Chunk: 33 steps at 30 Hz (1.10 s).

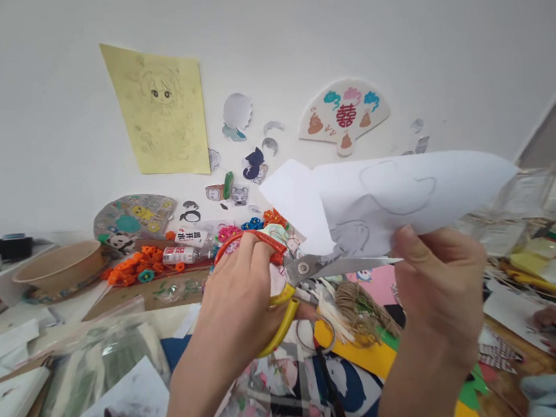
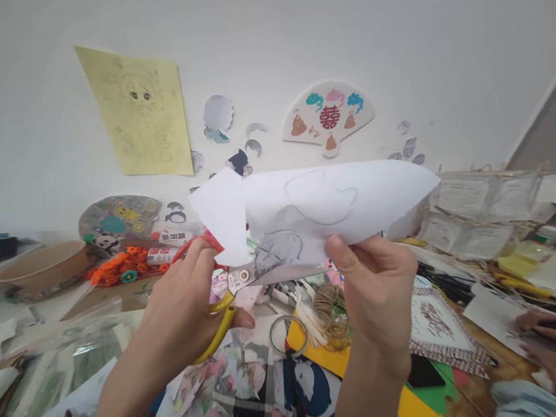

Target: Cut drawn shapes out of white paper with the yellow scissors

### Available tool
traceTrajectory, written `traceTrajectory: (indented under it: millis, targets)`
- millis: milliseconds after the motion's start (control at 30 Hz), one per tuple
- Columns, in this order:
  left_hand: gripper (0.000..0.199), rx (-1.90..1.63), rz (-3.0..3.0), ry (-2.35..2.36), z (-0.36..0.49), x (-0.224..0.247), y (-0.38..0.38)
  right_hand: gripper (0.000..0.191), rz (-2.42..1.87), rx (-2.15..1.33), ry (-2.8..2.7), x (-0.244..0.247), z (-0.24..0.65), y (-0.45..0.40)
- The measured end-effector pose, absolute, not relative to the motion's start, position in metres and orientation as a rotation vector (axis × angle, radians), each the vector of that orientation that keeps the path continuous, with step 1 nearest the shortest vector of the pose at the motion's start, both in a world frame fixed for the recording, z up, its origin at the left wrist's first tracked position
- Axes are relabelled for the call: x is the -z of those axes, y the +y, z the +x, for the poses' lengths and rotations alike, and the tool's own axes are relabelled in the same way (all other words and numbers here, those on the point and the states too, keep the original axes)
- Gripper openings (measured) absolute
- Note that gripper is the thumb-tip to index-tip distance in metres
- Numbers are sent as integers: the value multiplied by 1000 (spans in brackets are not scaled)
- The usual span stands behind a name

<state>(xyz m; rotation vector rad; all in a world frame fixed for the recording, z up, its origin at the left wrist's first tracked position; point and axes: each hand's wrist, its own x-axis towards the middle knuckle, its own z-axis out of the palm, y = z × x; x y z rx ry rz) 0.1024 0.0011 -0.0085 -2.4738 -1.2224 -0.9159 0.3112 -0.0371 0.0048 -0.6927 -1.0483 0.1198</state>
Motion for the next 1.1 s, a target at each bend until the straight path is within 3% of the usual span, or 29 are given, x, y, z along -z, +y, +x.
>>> traceTrajectory:
  millis: [200, 500, 667, 800, 1100]
  targets:
    - [46, 968, -2473, -1154, 100, 10, 4, 4, -724, -140, -1063, -6, 311, -39]
    - [29, 937, -2584, -1211, 102, 10, 5, 6, -733, -120, -1099, -5, 312, -39]
    - [28, 915, -2638, -1213, 102, 12, 6, 17, -726, -146, -1126, -5, 311, -40]
    - [25, 924, -2681, -1202, 102, 13, 7, 11, -738, -144, -1129, -3, 314, -38]
    - [26, 898, -2709, -1224, 102, 11, 6, 17, -714, -191, -1143, -2, 316, -38]
